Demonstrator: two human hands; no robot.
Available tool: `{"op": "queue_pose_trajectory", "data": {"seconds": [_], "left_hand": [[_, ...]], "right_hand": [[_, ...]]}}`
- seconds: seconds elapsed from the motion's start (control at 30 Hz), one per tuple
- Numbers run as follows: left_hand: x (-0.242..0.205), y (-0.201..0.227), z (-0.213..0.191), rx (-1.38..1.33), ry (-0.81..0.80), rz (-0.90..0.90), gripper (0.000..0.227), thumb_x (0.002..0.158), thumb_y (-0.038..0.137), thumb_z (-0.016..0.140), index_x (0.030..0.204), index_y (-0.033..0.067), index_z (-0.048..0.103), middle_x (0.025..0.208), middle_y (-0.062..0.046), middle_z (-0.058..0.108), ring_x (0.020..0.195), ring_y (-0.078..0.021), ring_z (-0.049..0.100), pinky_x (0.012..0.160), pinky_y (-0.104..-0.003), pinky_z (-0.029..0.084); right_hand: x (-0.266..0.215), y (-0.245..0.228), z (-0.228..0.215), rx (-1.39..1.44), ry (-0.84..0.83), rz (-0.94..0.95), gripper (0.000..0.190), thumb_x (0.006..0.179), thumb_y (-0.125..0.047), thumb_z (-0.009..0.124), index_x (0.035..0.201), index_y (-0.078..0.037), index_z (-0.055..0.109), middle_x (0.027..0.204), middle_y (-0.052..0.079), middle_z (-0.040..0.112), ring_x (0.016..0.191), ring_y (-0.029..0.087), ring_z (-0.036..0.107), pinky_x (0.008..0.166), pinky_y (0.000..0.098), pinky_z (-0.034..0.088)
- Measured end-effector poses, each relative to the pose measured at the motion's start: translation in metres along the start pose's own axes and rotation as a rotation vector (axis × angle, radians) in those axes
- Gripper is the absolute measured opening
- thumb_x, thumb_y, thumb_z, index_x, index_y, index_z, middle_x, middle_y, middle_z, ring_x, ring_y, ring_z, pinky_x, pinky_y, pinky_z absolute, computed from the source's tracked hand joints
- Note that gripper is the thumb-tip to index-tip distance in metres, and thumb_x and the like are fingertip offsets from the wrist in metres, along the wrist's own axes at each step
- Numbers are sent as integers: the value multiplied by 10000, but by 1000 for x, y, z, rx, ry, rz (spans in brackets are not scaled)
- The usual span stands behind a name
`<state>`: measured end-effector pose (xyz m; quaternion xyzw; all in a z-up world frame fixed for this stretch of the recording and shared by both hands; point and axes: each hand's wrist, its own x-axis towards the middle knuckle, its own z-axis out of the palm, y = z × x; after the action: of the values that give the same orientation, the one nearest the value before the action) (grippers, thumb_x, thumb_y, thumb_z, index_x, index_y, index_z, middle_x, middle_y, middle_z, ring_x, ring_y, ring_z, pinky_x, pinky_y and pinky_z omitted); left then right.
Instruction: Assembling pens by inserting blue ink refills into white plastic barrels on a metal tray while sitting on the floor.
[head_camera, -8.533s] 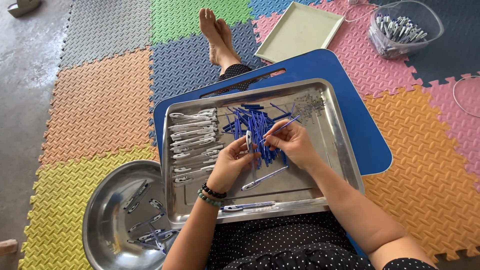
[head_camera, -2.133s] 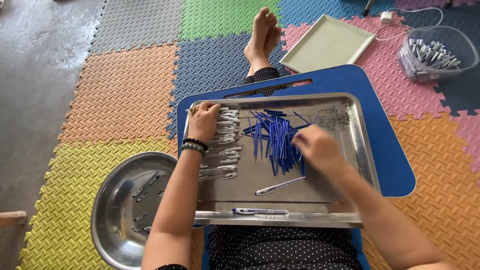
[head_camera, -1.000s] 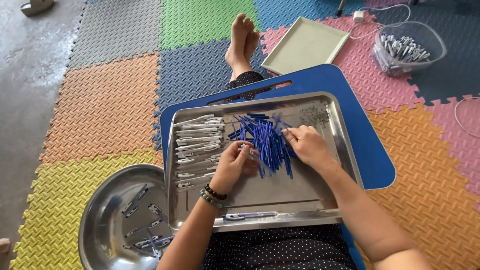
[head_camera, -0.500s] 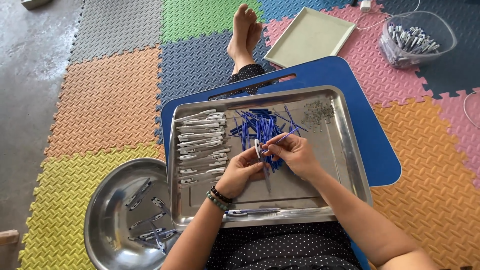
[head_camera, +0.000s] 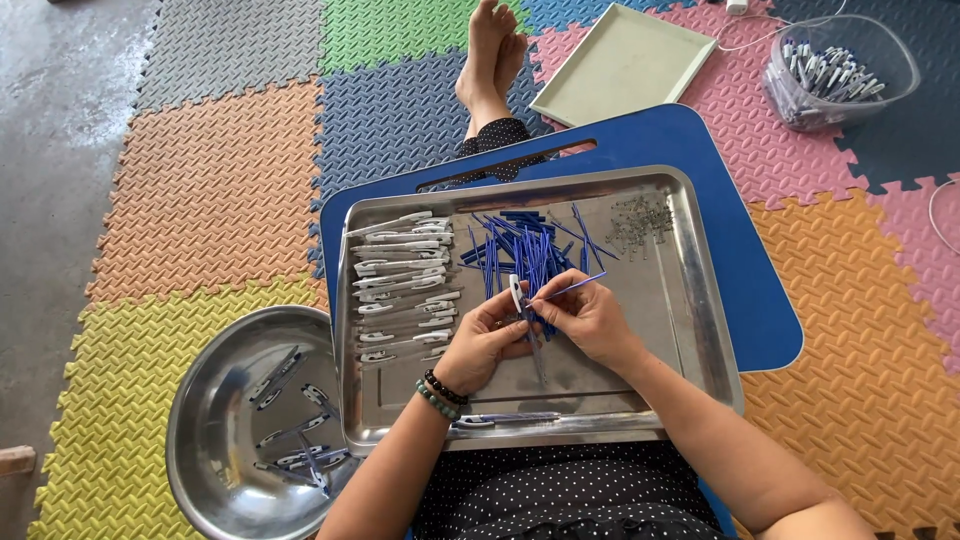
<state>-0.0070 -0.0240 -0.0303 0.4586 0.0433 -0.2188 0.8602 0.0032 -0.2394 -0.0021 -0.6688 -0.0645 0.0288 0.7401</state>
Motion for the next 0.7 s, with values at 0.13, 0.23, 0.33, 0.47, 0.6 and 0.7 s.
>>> {"op": "queue_pose_trajectory", "data": {"seconds": [0.13,0.23,0.33,0.47,0.6,0.7], "left_hand": [[1,-4,-2,9,23,-11,598,1049,-53,722,1629,20,594,1346,-187,761,1074,-377,835,844,-596,728],[0,-4,-3,21,40,-28,526,1092,22,707,1610,18,616,1344,-190,784,1062,-381,839,831,-582,728],[2,-6,-5,18,45,-33,495,1110,42,686,1601,16,625,1339,-198,796,1051,-386,842,820,-582,727],[1,-2,-1,23,47,-39,475,1113,67,689,1583,17,641,1343,-201,805,1053,-383,843,816,-583,729],[2,-4,-4,44,42,-39,468,1120,71,677,1583,12,642,1349,-192,809,1068,-371,841,827,-580,726],[3,-6,-4,52,39,-38,462,1124,68,671,1583,16,643,1355,-192,809,1065,-373,840,823,-578,725]], "right_hand": [[-2,2,3,-37,-6,-8,173,954,-13,893,1063,-36,760,954,139,850,861,180,813,759,303,678],[-4,0,5,-8,-5,5,175,956,-3,883,1063,-29,746,968,135,846,875,174,817,773,305,686],[-4,1,6,13,-5,8,170,964,2,873,1065,-19,738,981,151,842,884,193,826,779,325,696],[-3,-4,7,38,8,8,157,990,-5,851,1088,1,728,1001,174,828,895,219,846,772,352,714],[-5,-2,8,-4,16,-32,156,982,-18,866,1095,-12,758,974,181,826,867,244,852,776,380,714],[-5,-3,9,-24,18,-44,147,983,-25,866,1092,-18,767,961,176,824,859,241,844,780,375,708]]}}
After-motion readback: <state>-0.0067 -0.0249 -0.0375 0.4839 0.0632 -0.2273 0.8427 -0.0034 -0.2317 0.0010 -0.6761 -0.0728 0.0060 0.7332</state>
